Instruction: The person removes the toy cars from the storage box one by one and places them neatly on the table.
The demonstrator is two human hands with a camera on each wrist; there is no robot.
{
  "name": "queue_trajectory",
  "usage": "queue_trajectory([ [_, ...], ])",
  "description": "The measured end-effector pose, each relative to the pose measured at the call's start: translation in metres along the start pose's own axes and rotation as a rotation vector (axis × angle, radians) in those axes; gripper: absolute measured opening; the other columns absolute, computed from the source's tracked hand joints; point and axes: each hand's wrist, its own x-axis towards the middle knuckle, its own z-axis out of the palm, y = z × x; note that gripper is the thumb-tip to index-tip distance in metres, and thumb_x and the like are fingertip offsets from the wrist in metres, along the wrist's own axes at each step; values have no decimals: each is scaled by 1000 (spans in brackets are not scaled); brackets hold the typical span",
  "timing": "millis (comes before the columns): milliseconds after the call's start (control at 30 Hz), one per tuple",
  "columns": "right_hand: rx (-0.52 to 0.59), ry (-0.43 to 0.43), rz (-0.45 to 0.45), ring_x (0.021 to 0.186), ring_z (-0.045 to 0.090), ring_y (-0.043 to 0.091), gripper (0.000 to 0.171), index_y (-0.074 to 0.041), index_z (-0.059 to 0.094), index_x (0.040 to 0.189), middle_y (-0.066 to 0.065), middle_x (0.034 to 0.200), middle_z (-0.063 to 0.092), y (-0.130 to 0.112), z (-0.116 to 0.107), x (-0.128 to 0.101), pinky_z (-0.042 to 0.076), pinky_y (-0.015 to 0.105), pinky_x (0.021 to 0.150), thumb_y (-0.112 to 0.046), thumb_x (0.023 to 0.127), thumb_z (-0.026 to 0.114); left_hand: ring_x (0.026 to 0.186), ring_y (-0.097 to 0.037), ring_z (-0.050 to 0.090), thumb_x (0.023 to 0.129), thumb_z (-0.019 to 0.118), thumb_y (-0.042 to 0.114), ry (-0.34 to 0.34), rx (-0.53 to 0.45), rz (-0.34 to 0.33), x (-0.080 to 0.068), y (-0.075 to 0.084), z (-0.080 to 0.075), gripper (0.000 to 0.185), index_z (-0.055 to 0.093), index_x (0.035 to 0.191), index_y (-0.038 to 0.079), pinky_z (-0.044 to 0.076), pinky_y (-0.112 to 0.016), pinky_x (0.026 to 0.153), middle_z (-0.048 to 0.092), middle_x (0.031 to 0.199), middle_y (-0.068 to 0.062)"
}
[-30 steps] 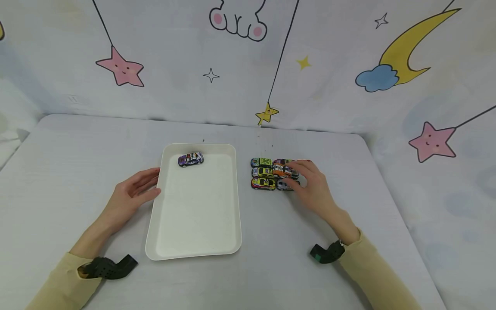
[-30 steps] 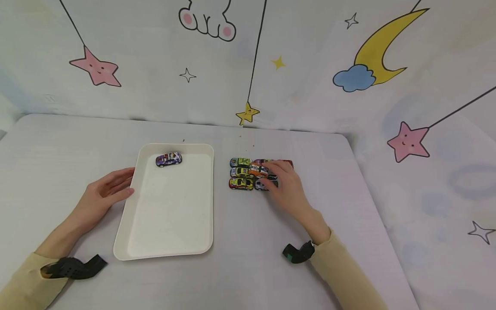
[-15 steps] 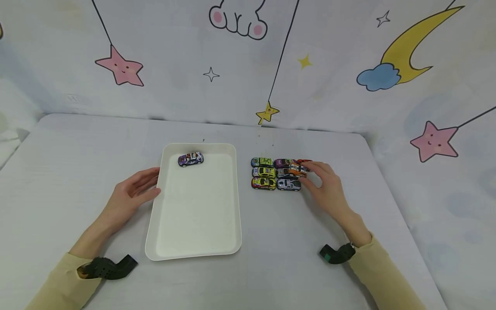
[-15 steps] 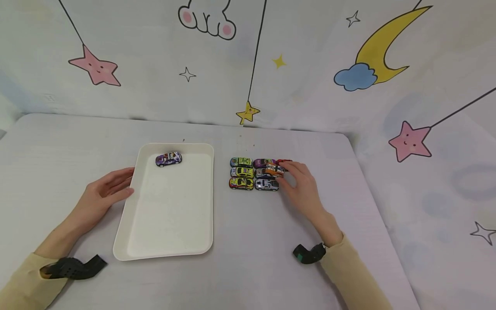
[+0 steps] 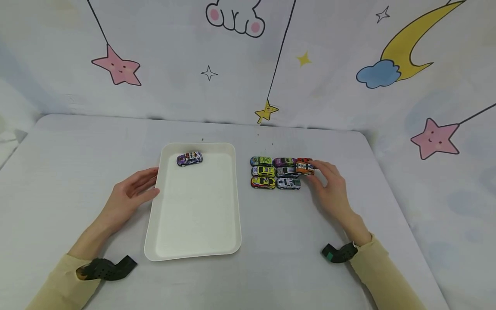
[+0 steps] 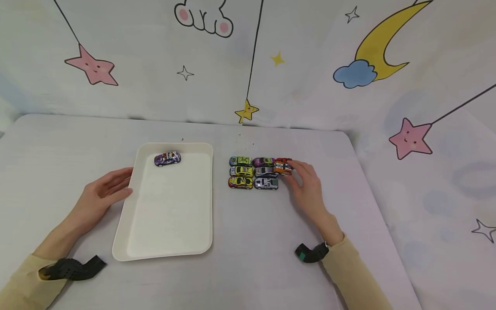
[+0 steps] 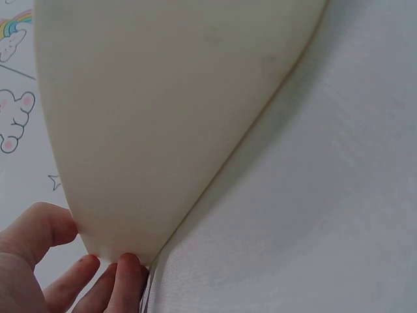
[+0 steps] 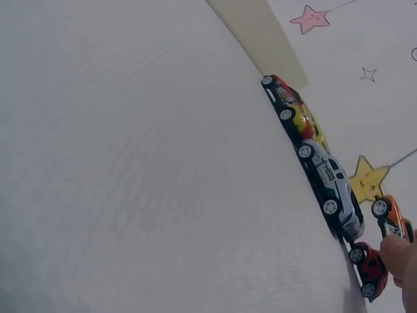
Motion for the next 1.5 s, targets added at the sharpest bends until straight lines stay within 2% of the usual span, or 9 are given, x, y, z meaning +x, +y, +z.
queue_trajectory([
  [133, -3, 33, 8, 119, 57, 35, 42, 2, 66, 125, 18, 124, 65, 6, 1, -2, 38, 16, 103, 9, 84, 74, 127, 9, 48, 99, 64, 15, -1, -1, 0, 0, 0, 0, 55, 43, 150, 8, 43, -6, 98, 48, 152, -5],
  [367, 2, 75, 2, 116, 58, 34, 42, -1, 68, 123, 17, 122, 66, 15, 4, -4, 41, 22, 102, 11, 84, 73, 128, 7, 49, 99, 65, 13, 7, 3, 11, 0, 0, -1, 56, 44, 150, 7, 43, -6, 98, 49, 152, -6],
  [600, 10, 97, -20, 113, 58, 35, 41, 2, 68, 119, 18, 119, 66, 17, 8, -6, 41, 25, 98, 16, 81, 72, 127, 9, 50, 98, 65, 12, 16, -2, 10, -1, 0, -2, 56, 44, 150, 7, 43, -6, 98, 50, 151, -3],
  [767, -11, 93, -25, 113, 57, 36, 41, 2, 68, 119, 18, 119, 66, 17, 10, -7, 43, 31, 97, 16, 81, 72, 126, 9, 50, 98, 65, 12, 19, 6, 5, -2, 0, -2, 55, 45, 149, 8, 43, -6, 98, 50, 151, -2],
  [1000, -14, 77, -19, 112, 57, 37, 42, 4, 68, 117, 19, 118, 65, 17, 9, -8, 42, 28, 97, 18, 78, 73, 126, 9, 50, 98, 65, 11, 10, -4, 6, -2, 0, -2, 55, 45, 149, 8, 44, -6, 98, 50, 150, -1],
  [1233, -23, 59, -13, 112, 57, 36, 43, 3, 67, 118, 19, 119, 64, 19, 9, -10, 44, 36, 95, 18, 78, 72, 126, 9, 49, 98, 65, 12, 11, 10, 4, -1, -1, -1, 55, 44, 150, 8, 44, -5, 97, 50, 151, -1],
  [1500, -50, -18, 1, 109, 58, 34, 39, 6, 67, 118, 20, 117, 61, 17, 8, -8, 47, 44, 89, 17, 80, 72, 127, 8, 49, 99, 64, 11, 7, -4, 8, -1, 0, -1, 55, 44, 150, 6, 43, -6, 98, 49, 152, -3],
])
